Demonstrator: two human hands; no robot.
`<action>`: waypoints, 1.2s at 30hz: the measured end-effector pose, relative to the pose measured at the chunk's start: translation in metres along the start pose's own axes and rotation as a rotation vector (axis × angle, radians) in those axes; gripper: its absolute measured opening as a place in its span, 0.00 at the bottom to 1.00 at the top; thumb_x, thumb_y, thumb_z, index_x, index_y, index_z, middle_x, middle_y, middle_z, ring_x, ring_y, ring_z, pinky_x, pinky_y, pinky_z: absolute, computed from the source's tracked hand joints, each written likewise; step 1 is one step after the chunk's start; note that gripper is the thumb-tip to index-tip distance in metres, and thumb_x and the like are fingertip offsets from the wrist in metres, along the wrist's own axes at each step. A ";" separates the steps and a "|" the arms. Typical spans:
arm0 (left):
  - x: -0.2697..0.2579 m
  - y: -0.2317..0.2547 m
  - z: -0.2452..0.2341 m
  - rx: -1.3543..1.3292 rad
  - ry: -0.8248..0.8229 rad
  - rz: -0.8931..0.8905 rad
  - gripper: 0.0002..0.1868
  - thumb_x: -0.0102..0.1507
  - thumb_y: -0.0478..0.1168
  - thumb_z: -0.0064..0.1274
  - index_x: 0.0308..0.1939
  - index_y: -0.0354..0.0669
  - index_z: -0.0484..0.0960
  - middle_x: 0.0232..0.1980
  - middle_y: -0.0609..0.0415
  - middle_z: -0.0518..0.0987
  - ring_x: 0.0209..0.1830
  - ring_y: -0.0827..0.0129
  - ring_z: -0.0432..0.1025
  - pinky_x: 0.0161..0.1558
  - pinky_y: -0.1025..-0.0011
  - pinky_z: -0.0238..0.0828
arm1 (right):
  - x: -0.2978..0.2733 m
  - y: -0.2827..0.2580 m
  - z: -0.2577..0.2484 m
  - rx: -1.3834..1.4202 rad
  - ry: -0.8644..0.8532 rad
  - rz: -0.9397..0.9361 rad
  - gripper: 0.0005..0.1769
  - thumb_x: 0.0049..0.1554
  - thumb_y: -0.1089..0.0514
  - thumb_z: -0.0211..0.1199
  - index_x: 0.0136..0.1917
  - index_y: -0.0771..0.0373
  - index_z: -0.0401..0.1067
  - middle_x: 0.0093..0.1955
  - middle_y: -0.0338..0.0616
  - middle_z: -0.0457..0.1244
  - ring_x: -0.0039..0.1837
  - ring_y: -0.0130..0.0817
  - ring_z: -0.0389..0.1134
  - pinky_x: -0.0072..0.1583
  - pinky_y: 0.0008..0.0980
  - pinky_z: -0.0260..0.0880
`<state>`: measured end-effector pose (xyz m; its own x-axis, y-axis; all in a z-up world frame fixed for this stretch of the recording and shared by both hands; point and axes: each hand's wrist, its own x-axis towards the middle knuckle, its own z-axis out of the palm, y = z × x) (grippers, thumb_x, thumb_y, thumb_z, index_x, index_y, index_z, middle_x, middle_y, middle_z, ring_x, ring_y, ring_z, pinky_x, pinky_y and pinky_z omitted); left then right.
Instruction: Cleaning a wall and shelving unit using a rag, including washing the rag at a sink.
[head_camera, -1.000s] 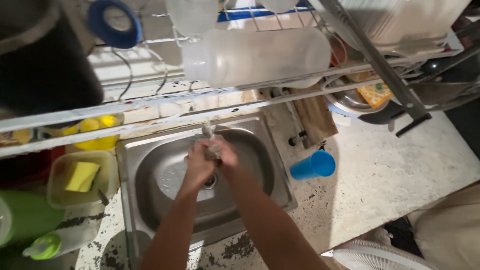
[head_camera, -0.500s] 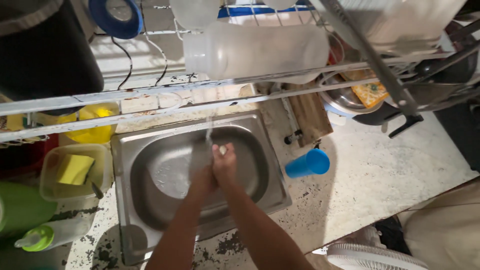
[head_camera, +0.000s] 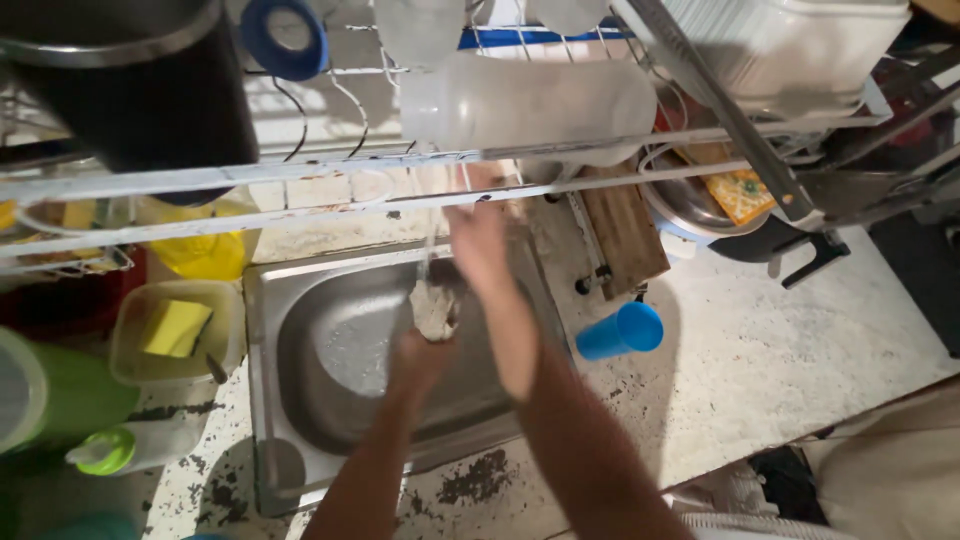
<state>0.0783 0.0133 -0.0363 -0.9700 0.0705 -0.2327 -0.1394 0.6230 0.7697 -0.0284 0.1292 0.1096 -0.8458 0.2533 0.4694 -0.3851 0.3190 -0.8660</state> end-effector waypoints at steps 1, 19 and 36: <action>-0.008 0.004 -0.009 -0.118 0.018 0.030 0.22 0.58 0.50 0.61 0.49 0.40 0.82 0.45 0.40 0.85 0.49 0.47 0.79 0.49 0.56 0.74 | 0.020 -0.022 -0.002 0.003 -0.013 0.008 0.23 0.58 0.65 0.63 0.66 0.69 0.69 0.64 0.54 0.67 0.64 0.42 0.67 0.65 0.40 0.68; -0.073 -0.111 0.000 -0.234 -0.102 -0.019 0.36 0.56 0.46 0.61 0.64 0.37 0.64 0.60 0.44 0.81 0.56 0.51 0.79 0.58 0.59 0.74 | 0.061 -0.080 0.038 -0.253 -0.064 -0.147 0.21 0.69 0.49 0.51 0.65 0.63 0.74 0.64 0.50 0.66 0.66 0.41 0.66 0.64 0.39 0.70; -0.082 0.019 -0.013 -0.015 -0.023 -0.032 0.27 0.58 0.47 0.59 0.57 0.42 0.72 0.52 0.35 0.80 0.54 0.38 0.73 0.52 0.46 0.70 | -0.167 0.005 -0.033 -0.367 -0.194 0.111 0.25 0.62 0.46 0.62 0.66 0.64 0.71 0.66 0.55 0.63 0.66 0.53 0.66 0.66 0.44 0.66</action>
<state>0.1531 0.0098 0.0053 -0.9602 0.0688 -0.2707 -0.1733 0.6134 0.7705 0.1232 0.1184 0.0325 -0.9420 0.1391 0.3056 -0.1607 0.6124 -0.7741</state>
